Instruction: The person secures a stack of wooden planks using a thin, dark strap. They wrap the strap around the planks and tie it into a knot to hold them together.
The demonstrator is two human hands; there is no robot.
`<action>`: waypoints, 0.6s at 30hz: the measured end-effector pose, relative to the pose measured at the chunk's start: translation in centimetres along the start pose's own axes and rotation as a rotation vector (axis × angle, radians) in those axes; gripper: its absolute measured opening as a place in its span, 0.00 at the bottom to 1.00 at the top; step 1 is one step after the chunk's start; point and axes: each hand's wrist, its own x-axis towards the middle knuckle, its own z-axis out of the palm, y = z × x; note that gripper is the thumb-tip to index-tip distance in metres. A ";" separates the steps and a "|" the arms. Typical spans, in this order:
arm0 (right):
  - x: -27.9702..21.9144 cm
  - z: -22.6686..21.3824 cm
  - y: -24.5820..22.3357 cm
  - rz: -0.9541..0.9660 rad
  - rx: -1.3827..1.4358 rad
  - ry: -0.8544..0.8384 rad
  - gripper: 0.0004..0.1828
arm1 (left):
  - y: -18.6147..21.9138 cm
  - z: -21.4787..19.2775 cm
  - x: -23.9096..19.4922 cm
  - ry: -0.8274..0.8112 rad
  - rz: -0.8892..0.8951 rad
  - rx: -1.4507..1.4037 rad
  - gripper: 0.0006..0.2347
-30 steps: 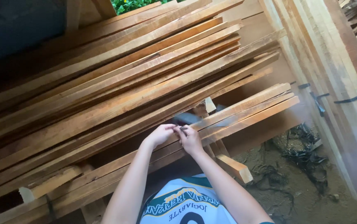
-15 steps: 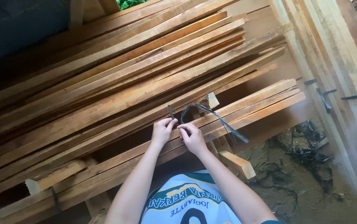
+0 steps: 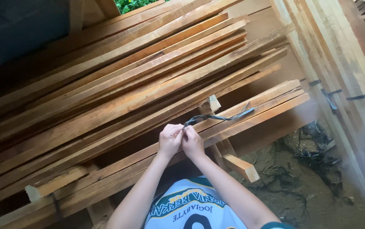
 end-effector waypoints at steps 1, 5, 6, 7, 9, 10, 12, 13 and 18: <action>-0.1 0.3 0.5 -0.002 0.001 -0.005 0.09 | 0.0 0.0 -0.5 0.003 -0.003 0.002 0.05; 1.0 0.1 -0.1 0.020 -0.069 -0.038 0.09 | 2.0 -1.7 1.0 -0.021 -0.284 -0.152 0.11; 0.9 -0.5 -0.6 -0.016 -0.067 -0.052 0.10 | 3.1 -2.2 1.4 -0.035 -0.463 -0.227 0.21; 1.1 0.0 0.1 -0.013 -0.068 -0.054 0.10 | 1.9 -1.7 2.0 -0.037 -0.466 -0.228 0.21; 1.0 1.2 1.1 -0.023 -0.207 -0.066 0.10 | -0.6 -1.2 2.8 -0.335 -0.749 -0.108 0.23; 1.1 1.2 1.5 -0.026 -0.209 -0.064 0.10 | -0.6 -0.8 3.1 -0.333 -0.746 -0.110 0.23; 1.0 1.2 2.4 -0.034 -0.190 -0.103 0.06 | -0.3 0.0 3.4 -0.472 -0.868 -0.131 0.16; 1.2 -0.7 -0.2 -0.035 -0.191 -0.103 0.06 | -1.4 0.5 3.4 -0.472 -0.867 -0.132 0.16; 1.2 -1.9 -1.5 0.314 0.513 -0.043 0.05 | -3.7 0.7 2.5 -0.376 -0.638 -0.063 0.13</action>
